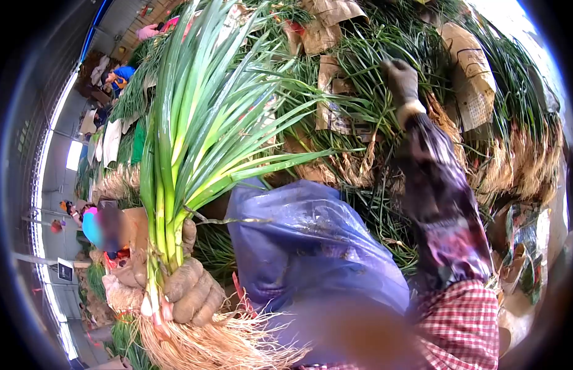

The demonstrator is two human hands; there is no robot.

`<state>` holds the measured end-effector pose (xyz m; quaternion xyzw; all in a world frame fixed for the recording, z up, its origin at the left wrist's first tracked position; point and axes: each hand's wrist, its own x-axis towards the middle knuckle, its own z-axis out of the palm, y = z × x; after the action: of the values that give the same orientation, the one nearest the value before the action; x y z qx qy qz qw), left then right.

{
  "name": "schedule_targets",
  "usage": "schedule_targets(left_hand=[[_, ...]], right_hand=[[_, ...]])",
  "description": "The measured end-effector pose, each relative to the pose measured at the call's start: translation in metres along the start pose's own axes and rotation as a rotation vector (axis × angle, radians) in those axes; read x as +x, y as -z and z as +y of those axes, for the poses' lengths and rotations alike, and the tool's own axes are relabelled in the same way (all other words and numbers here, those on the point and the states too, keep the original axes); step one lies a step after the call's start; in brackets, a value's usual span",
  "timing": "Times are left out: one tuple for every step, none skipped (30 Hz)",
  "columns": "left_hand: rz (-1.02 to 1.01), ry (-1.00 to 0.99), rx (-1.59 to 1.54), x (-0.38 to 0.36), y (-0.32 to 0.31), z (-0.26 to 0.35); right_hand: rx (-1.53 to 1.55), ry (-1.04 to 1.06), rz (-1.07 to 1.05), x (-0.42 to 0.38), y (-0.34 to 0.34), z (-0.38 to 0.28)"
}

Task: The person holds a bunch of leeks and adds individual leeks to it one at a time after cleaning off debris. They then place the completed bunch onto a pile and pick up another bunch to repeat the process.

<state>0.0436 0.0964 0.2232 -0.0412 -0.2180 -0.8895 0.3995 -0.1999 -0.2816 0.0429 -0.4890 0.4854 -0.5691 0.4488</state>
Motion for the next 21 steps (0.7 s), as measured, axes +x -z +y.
schedule_targets(left_hand=[[-0.002, -0.005, 0.000, -0.001, 0.000, -0.001], [-0.005, -0.005, -0.008, -0.001, 0.001, 0.001], [-0.005, -0.008, -0.009, 0.000, 0.002, 0.002], [-0.002, -0.005, -0.015, 0.000, 0.002, 0.003], [0.004, -0.007, -0.028, 0.002, 0.003, 0.004], [0.011, -0.013, -0.037, 0.002, 0.003, 0.004], [0.007, -0.004, -0.038, 0.002, 0.003, 0.002], [0.007, -0.008, -0.042, 0.001, 0.002, 0.002], [0.009, -0.010, -0.042, 0.001, 0.003, 0.000], [0.005, -0.010, -0.045, -0.001, 0.003, 0.000], [0.007, -0.013, -0.046, -0.002, 0.004, 0.000], [0.006, -0.014, -0.050, -0.003, 0.005, -0.001], [0.007, -0.023, -0.048, -0.004, 0.005, -0.002], [0.006, -0.035, -0.050, -0.005, 0.004, -0.002], [0.008, -0.043, -0.057, -0.007, 0.006, -0.004], [0.007, -0.051, -0.066, -0.008, 0.006, -0.004], [0.005, -0.056, -0.084, -0.009, 0.008, -0.004], [0.006, -0.067, -0.089, -0.012, 0.008, -0.004], [0.003, -0.076, -0.090, -0.014, 0.008, -0.004], [-0.005, -0.088, -0.091, -0.016, 0.009, -0.002], [0.000, -0.103, -0.093, -0.018, 0.008, -0.003]], right_hand=[[0.079, 0.069, -0.124, -0.016, -0.001, -0.005], [0.156, 0.131, -0.242, -0.038, -0.003, -0.016], [0.086, 0.216, -0.308, -0.052, -0.011, -0.030], [0.017, 0.296, -0.369, -0.066, -0.022, -0.044], [-0.040, 0.494, -0.368, -0.077, -0.037, -0.054], [-0.101, 0.700, -0.365, -0.084, -0.051, -0.065], [-0.303, 0.787, -0.320, -0.090, -0.060, -0.082], [-0.503, 0.867, -0.274, -0.095, -0.068, -0.096], [-0.733, 0.892, -0.317, -0.088, -0.078, -0.093], [-0.864, 0.897, -0.424, -0.078, -0.087, -0.084], [-0.948, 0.800, -0.380, -0.069, -0.090, -0.082], [-1.031, 0.704, -0.339, -0.061, -0.092, -0.078], [-0.978, 0.698, -0.205, -0.054, -0.090, -0.071], [-0.994, 0.590, -0.155, -0.046, -0.087, -0.071], [-1.010, 0.487, -0.185, -0.031, -0.078, -0.062], [-0.988, 0.396, -0.226, -0.020, -0.059, -0.054], [-0.968, 0.300, -0.270, -0.012, -0.037, -0.046], [-0.818, 0.118, -0.103, -0.001, -0.024, -0.024], [-0.936, 0.171, -0.120, 0.003, -0.006, -0.014], [-0.937, 0.179, -0.173, -0.003, 0.005, -0.014], [-0.882, 0.215, -0.186, -0.014, 0.019, -0.012]])
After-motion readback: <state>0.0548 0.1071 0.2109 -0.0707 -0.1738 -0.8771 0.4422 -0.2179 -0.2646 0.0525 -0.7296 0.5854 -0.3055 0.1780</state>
